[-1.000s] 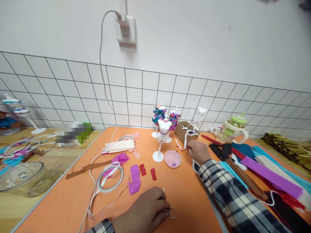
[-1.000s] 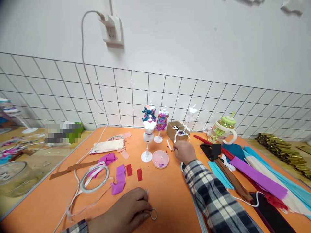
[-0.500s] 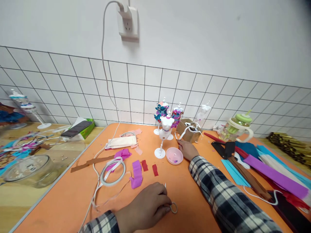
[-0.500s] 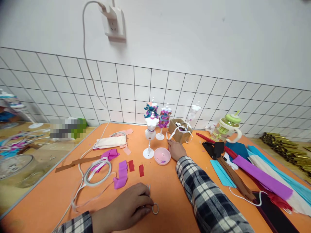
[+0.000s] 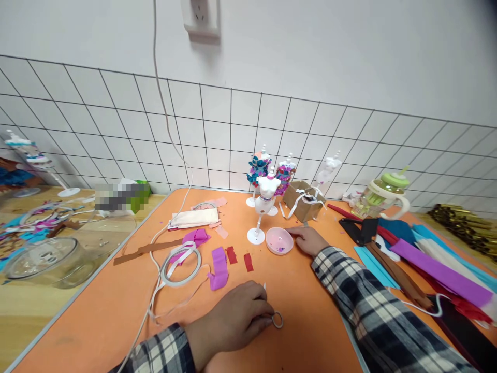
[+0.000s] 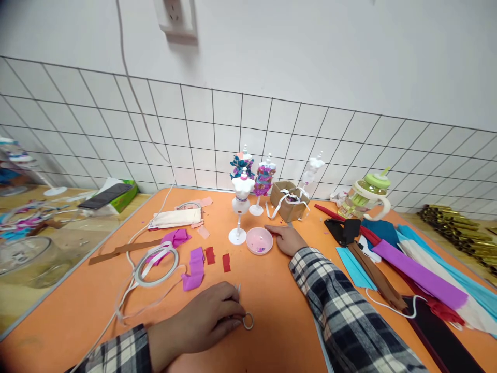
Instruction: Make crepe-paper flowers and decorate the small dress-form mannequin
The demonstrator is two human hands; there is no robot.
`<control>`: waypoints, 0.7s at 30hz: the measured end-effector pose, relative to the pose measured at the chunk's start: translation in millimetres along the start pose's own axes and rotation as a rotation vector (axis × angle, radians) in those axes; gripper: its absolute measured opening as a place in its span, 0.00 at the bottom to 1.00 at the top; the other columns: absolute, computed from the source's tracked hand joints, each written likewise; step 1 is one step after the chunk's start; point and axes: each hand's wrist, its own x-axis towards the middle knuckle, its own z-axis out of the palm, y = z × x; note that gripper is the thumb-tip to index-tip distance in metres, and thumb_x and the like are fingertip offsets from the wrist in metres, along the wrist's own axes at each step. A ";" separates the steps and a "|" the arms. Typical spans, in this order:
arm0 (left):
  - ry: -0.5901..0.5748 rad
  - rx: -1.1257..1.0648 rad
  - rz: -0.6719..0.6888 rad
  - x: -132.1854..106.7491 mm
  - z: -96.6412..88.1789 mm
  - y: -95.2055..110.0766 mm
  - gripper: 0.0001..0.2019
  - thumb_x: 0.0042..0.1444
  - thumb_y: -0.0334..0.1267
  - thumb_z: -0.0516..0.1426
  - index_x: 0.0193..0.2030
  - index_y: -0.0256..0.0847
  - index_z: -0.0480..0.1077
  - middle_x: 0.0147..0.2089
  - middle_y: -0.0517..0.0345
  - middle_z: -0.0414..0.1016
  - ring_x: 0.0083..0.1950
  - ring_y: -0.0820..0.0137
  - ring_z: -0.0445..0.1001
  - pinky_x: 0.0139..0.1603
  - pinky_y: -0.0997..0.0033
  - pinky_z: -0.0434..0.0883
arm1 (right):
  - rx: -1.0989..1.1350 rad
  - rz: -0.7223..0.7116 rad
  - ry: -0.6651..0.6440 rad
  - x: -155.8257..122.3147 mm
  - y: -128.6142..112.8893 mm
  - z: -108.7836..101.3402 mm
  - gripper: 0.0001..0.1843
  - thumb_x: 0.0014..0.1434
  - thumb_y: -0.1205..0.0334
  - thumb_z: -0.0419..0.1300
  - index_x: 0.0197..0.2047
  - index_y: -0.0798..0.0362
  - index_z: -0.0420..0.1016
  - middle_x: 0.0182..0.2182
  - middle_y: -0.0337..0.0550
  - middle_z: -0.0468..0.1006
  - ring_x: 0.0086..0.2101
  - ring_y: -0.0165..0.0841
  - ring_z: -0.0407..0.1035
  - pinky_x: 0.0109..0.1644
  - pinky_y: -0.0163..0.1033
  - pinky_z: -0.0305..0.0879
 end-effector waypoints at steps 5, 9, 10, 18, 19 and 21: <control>-0.010 0.004 -0.010 0.1 -1.2 0.6 0.09 0.65 0.38 0.55 0.46 0.47 0.77 0.43 0.52 0.75 0.43 0.63 0.71 0.43 0.66 0.69 | 0.022 -0.096 -0.047 -7.4 -4.3 0.6 0.22 0.60 0.66 0.55 0.55 0.46 0.79 0.54 0.40 0.79 0.55 0.36 0.70 0.64 0.41 0.60; 0.004 -0.006 -0.002 0.2 -0.3 0.2 0.09 0.66 0.38 0.54 0.46 0.47 0.77 0.42 0.52 0.75 0.43 0.63 0.71 0.43 0.66 0.69 | -0.025 0.005 -0.013 -3.5 1.5 4.2 0.17 0.63 0.65 0.54 0.46 0.49 0.83 0.47 0.45 0.81 0.48 0.37 0.73 0.57 0.40 0.65; 0.009 -0.009 0.003 0.1 0.1 -0.1 0.10 0.66 0.39 0.54 0.45 0.47 0.77 0.42 0.52 0.75 0.43 0.63 0.71 0.44 0.65 0.69 | -0.042 0.050 0.004 0.0 4.9 3.6 0.17 0.63 0.66 0.53 0.46 0.50 0.83 0.45 0.46 0.82 0.47 0.37 0.74 0.55 0.40 0.66; 0.022 -0.003 0.010 -0.4 -2.3 2.4 0.10 0.66 0.39 0.53 0.46 0.47 0.77 0.42 0.52 0.75 0.42 0.64 0.71 0.42 0.66 0.69 | -0.106 0.277 0.069 28.3 14.5 -4.9 0.19 0.63 0.65 0.55 0.54 0.53 0.79 0.47 0.52 0.81 0.46 0.42 0.75 0.50 0.42 0.67; 0.019 0.000 0.006 -0.3 -2.8 2.9 0.10 0.66 0.38 0.54 0.45 0.46 0.77 0.42 0.52 0.75 0.42 0.64 0.71 0.42 0.66 0.69 | -0.095 0.262 0.049 28.8 11.9 -4.2 0.18 0.63 0.65 0.56 0.53 0.51 0.80 0.47 0.50 0.81 0.46 0.40 0.75 0.51 0.40 0.67; 0.015 -0.001 0.004 -0.1 -2.8 3.0 0.10 0.65 0.37 0.54 0.45 0.46 0.77 0.42 0.52 0.75 0.42 0.64 0.71 0.42 0.66 0.69 | -0.071 0.229 0.008 28.3 6.9 -2.7 0.17 0.62 0.67 0.57 0.51 0.49 0.81 0.47 0.45 0.82 0.47 0.36 0.74 0.52 0.36 0.66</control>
